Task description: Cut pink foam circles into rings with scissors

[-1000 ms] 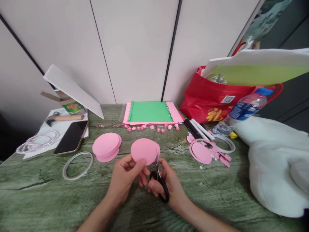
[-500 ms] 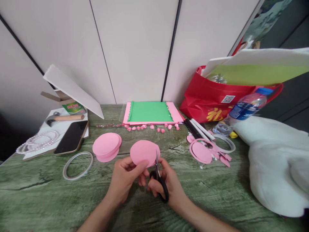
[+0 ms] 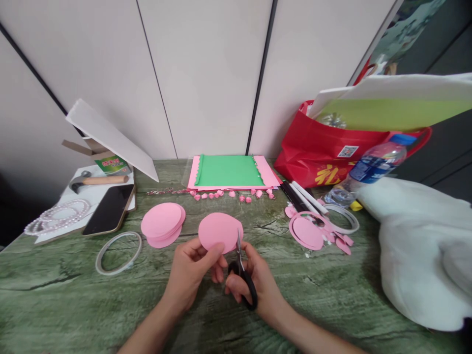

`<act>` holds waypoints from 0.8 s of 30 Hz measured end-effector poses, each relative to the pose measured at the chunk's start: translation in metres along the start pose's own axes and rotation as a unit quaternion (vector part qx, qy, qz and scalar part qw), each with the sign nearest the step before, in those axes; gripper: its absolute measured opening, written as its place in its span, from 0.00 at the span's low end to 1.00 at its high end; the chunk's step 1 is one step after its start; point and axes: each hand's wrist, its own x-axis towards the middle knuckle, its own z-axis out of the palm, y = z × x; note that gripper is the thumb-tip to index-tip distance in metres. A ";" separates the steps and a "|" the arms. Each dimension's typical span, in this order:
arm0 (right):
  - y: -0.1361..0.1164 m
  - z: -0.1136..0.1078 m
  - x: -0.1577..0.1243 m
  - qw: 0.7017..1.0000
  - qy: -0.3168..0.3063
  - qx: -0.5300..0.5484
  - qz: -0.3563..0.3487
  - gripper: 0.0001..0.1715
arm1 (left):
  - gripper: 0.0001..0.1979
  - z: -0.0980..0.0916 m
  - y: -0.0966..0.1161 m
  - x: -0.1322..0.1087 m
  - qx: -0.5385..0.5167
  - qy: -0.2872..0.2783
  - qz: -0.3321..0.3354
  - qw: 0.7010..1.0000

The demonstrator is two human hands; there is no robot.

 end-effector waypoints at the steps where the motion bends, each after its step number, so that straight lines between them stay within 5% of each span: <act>1: 0.001 0.000 0.000 1.000 0.002 0.007 0.001 0.36 | 0.09 0.000 0.000 0.000 -0.001 -0.004 0.001 1.000; 24: -0.001 -0.005 0.003 1.000 0.016 0.002 -0.018 0.33 | 0.10 -0.004 -0.004 0.002 0.084 0.030 0.017 0.996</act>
